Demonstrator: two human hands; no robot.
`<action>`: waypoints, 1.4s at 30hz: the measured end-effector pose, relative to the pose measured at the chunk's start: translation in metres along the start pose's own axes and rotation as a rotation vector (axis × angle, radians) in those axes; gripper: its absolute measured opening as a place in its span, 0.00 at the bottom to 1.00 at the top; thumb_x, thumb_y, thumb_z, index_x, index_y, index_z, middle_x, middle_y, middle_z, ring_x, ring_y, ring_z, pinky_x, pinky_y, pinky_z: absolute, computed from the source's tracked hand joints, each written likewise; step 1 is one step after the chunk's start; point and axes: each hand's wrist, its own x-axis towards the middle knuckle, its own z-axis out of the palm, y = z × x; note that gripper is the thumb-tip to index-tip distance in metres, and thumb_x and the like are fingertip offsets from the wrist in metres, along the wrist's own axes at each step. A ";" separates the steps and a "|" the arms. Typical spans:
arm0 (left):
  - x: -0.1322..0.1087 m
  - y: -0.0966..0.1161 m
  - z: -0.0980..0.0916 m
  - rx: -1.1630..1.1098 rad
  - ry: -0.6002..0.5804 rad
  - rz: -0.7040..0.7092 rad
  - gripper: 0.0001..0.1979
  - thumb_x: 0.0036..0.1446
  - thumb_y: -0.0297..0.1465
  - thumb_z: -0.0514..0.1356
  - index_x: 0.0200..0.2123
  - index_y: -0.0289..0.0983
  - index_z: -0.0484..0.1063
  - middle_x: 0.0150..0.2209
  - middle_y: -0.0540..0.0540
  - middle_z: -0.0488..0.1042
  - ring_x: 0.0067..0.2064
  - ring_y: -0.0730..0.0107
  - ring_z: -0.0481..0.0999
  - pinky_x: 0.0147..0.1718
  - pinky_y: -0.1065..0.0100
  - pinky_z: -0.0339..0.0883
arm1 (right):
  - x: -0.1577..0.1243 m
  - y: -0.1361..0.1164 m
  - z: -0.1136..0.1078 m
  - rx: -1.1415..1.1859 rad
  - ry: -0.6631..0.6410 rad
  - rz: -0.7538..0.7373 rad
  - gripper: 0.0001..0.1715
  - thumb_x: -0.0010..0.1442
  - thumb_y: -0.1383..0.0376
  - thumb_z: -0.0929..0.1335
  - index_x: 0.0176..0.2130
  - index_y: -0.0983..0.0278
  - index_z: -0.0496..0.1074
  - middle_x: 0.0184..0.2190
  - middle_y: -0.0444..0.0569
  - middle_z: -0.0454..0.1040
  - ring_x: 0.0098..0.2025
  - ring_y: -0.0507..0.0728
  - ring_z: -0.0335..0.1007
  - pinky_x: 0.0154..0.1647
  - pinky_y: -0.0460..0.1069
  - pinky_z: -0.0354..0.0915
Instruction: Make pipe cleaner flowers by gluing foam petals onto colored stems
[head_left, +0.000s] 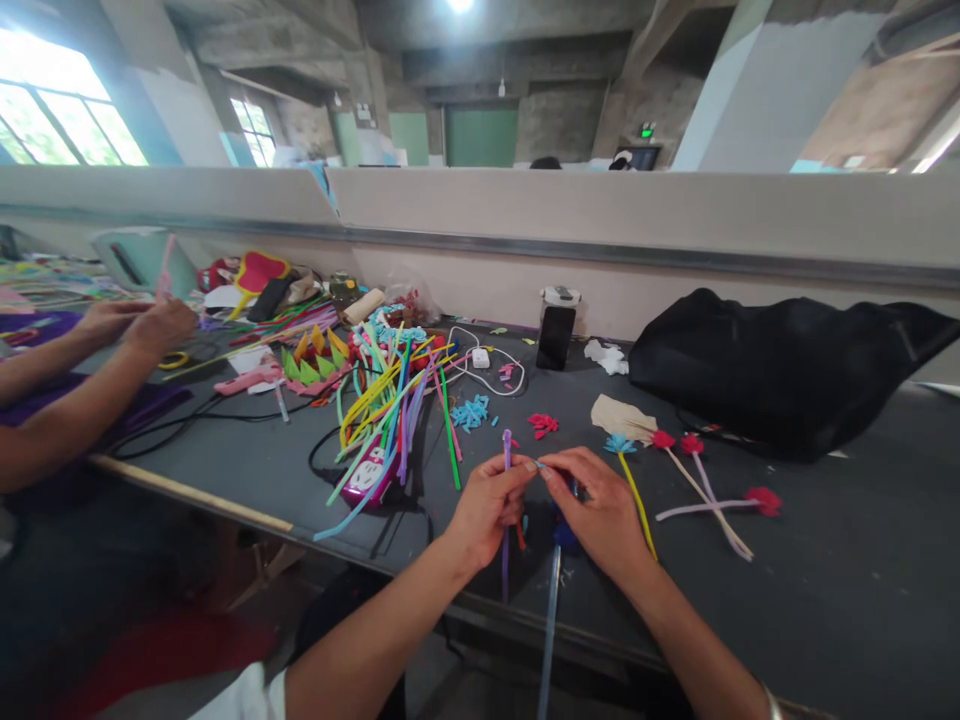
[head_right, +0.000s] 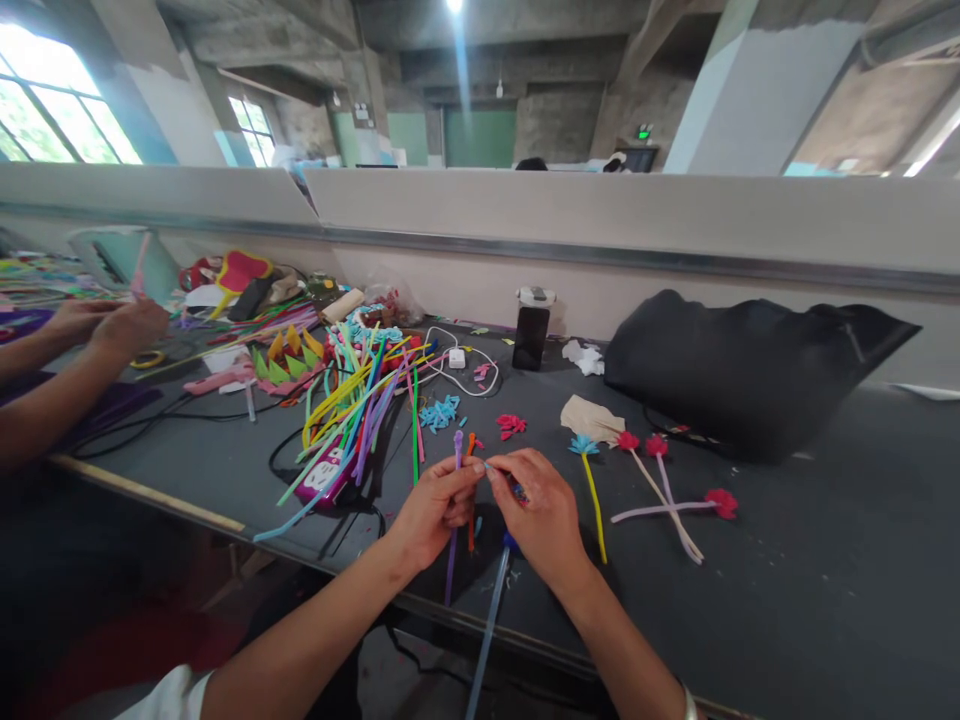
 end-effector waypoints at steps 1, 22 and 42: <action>-0.001 0.000 0.001 0.028 0.008 0.010 0.14 0.45 0.36 0.68 0.30 0.35 0.69 0.16 0.60 0.51 0.16 0.85 0.43 0.15 0.75 0.35 | 0.000 -0.001 -0.001 0.024 0.008 0.024 0.08 0.61 0.65 0.65 0.36 0.60 0.75 0.33 0.46 0.75 0.34 0.54 0.71 0.37 0.47 0.65; -0.008 -0.003 0.015 0.337 0.064 0.198 0.13 0.51 0.39 0.63 0.33 0.34 0.76 0.18 0.57 0.55 0.20 0.81 0.50 0.19 0.74 0.42 | 0.003 0.004 -0.015 0.241 0.080 0.231 0.06 0.57 0.62 0.68 0.31 0.62 0.74 0.27 0.43 0.73 0.28 0.51 0.65 0.30 0.46 0.60; -0.007 -0.009 0.008 0.671 0.059 0.448 0.13 0.56 0.36 0.57 0.36 0.37 0.80 0.25 0.49 0.72 0.26 0.73 0.63 0.26 0.73 0.56 | 0.005 0.005 -0.015 0.131 0.092 0.173 0.07 0.57 0.63 0.67 0.29 0.62 0.74 0.26 0.43 0.72 0.28 0.51 0.64 0.30 0.47 0.61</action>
